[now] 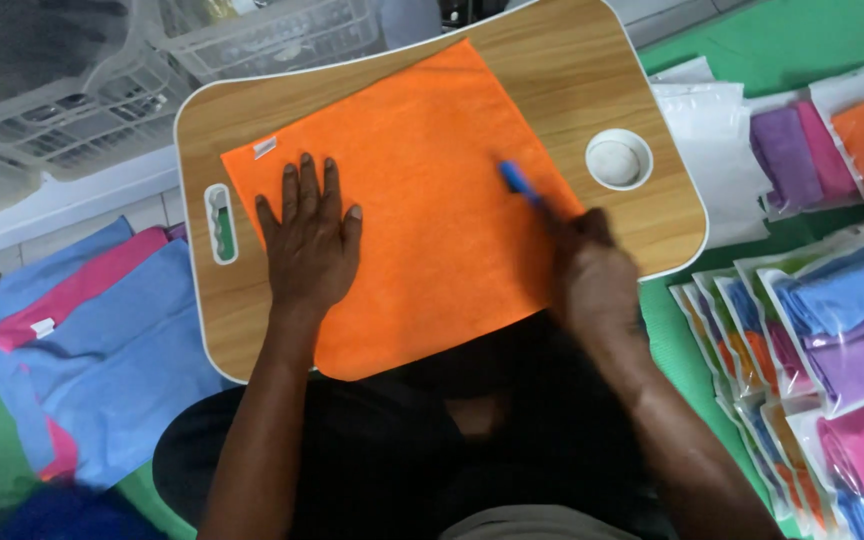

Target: Folding microfiber cloths and placing them into plastic packaging bags

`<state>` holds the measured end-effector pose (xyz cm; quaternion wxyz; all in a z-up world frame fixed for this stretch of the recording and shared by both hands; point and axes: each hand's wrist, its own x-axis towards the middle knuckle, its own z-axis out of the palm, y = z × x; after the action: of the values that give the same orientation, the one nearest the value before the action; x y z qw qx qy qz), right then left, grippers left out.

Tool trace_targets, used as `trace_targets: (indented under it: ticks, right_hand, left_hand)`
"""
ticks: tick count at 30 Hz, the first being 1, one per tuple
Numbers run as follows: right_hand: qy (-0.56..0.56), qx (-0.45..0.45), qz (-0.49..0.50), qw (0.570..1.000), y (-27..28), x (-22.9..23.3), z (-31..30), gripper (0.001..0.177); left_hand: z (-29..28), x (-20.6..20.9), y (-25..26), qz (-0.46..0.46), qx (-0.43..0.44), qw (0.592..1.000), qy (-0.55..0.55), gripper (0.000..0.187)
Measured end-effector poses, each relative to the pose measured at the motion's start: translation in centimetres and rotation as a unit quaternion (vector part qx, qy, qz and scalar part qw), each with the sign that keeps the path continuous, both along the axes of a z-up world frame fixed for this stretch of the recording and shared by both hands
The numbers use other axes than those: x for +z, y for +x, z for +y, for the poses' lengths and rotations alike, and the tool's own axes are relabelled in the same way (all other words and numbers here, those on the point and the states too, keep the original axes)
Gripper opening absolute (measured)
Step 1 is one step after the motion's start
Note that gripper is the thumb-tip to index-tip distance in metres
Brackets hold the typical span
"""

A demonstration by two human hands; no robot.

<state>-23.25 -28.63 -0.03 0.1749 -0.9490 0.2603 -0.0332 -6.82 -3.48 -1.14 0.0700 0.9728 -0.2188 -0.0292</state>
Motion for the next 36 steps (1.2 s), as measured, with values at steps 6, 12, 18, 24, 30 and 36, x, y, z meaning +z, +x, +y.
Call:
trace_targets:
  ticks: [6, 12, 18, 24, 30, 36]
  right_hand:
    - [-0.091, 0.005, -0.09, 0.992, -2.4, 2.1, -1.1, 0.031]
    - [-0.093, 0.073, -0.064, 0.991, -2.6, 3.6, 3.3, 0.039]
    - [-0.189, -0.032, -0.075, 0.979, -6.0, -1.4, -5.6, 0.044]
    - [-0.165, 0.043, -0.139, 0.976, -9.5, -0.4, -1.1, 0.014]
    - [-0.2, 0.042, -0.179, 0.963, -12.4, -1.1, -7.5, 0.021]
    - [0.021, 0.205, -0.121, 0.971, -3.2, 2.4, 0.0, 0.032]
  left_hand:
    - [-0.7, -0.7, -1.1, -0.13, -0.048, 0.99, -0.012, 0.062]
    - [-1.0, -1.1, -6.3, -0.083, -0.116, 0.989, -0.048, 0.061]
    - [-1.0, -1.0, -5.9, -0.046, -0.1, 0.993, -0.049, 0.064]
    - [-1.3, -0.6, -6.0, -0.053, -0.119, 0.991, -0.041, 0.064]
    - [1.2, -0.5, -7.9, -0.171, -0.141, 0.965, -0.136, 0.063]
    - [6.0, -0.3, -13.8, -0.102, -0.155, 0.97, -0.156, 0.094]
